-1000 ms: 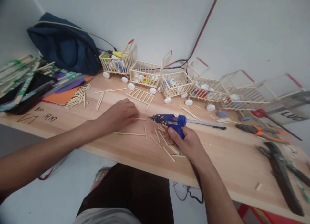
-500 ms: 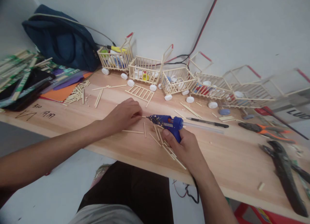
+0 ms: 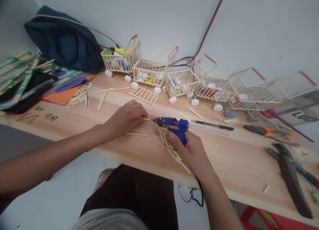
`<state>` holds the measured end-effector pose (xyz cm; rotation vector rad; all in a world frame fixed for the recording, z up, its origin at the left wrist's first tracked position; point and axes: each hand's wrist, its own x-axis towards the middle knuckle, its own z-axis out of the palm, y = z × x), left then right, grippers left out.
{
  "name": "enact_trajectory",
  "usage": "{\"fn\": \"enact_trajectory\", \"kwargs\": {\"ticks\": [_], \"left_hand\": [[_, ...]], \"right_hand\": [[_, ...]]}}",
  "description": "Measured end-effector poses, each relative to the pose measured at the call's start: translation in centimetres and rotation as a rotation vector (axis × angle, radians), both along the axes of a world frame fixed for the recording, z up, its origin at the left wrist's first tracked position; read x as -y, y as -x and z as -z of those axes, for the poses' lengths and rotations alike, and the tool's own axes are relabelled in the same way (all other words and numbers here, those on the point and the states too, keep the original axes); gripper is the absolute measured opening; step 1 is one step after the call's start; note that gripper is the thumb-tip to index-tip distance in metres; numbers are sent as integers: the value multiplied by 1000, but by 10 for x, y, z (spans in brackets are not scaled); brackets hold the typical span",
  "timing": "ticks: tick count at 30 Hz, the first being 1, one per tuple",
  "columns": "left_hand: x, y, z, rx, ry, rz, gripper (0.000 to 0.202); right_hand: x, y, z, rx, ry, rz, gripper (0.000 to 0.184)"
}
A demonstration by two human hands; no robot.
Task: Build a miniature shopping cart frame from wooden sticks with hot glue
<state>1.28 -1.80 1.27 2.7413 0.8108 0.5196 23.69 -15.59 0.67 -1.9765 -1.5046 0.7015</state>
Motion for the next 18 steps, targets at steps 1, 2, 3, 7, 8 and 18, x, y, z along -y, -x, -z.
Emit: {"fn": "enact_trajectory", "kwargs": {"ticks": [1,2,3,7,8,18], "left_hand": [[0,1,0,-11,5,-18,9],[0,1,0,-24,13,-33,8],[0,1,0,-37,22,-41,8],[2,-3,-3,-70,23,-40,12],[2,-4,-4,-79,19,-42,13],[5,-8,-2,-92,-42,-54,14]], "right_hand": [[0,0,0,3,-3,-4,54],[0,0,0,6,-8,-6,53],[0,0,-1,8,-11,-8,53],[0,2,-4,27,-24,-21,51],[1,3,-4,39,-31,-27,51],[2,10,-8,123,-86,-15,50]]}}
